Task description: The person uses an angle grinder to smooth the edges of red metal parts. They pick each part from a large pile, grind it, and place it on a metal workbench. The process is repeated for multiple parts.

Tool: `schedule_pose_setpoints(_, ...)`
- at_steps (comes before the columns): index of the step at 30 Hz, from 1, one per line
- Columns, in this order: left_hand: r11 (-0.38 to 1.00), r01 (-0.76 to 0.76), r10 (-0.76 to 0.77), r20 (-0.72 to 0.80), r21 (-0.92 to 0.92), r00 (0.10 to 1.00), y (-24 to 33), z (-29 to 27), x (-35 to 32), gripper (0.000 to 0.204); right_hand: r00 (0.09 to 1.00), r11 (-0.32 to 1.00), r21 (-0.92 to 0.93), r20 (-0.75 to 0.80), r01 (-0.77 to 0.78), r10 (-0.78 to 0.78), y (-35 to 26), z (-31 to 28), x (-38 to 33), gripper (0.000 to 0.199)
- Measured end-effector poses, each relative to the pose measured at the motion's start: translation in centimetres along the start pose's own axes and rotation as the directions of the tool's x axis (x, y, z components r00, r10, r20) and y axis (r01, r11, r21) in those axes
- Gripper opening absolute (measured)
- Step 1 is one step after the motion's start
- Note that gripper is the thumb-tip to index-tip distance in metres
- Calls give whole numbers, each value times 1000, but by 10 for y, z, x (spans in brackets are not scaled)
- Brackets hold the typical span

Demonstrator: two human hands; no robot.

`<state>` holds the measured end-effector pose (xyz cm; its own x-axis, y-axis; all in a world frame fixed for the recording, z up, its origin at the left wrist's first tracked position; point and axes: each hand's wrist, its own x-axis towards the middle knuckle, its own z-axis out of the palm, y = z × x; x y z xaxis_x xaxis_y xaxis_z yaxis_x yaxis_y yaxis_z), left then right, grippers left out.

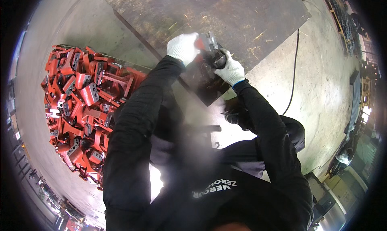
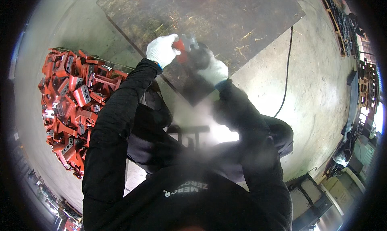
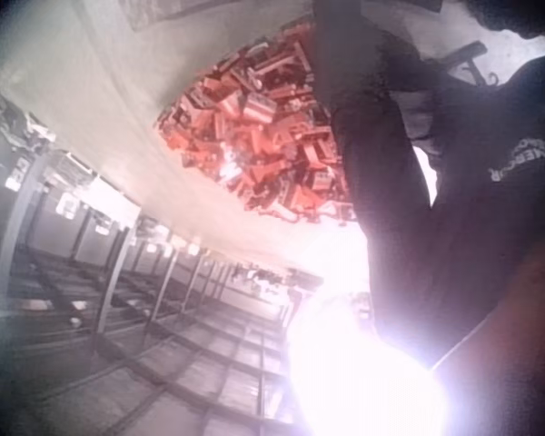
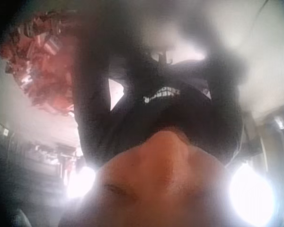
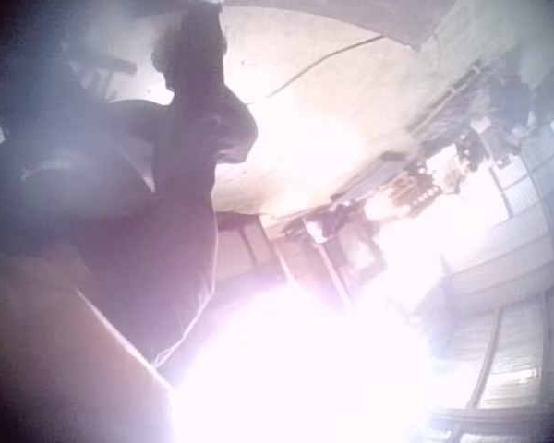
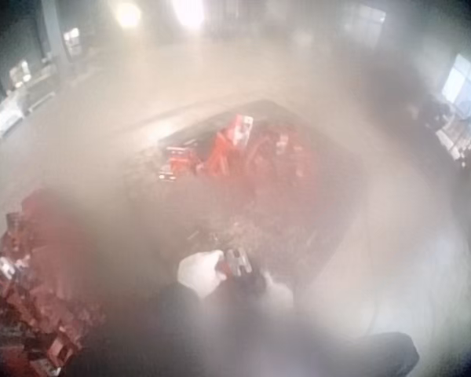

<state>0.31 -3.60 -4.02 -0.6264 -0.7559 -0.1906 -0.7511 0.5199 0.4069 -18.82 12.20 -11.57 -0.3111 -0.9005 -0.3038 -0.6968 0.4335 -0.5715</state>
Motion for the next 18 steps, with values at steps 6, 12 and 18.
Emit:
schedule_pose_setpoints(6,1000,6,-5,9,-18,1000,3,-3,1,44,997,998,-7,-39,-66,66,-6,-1,15,87)
schedule_pose_setpoints(12,999,-12,10,-61,-35,998,-2,8,3,45,992,995,-48,-95,-86,81,-16,-4,46,89)
schedule_pose_setpoints(18,999,-32,28,-102,-42,994,-3,11,2,46,1000,992,-128,0,18,-18,-20,-7,50,92)
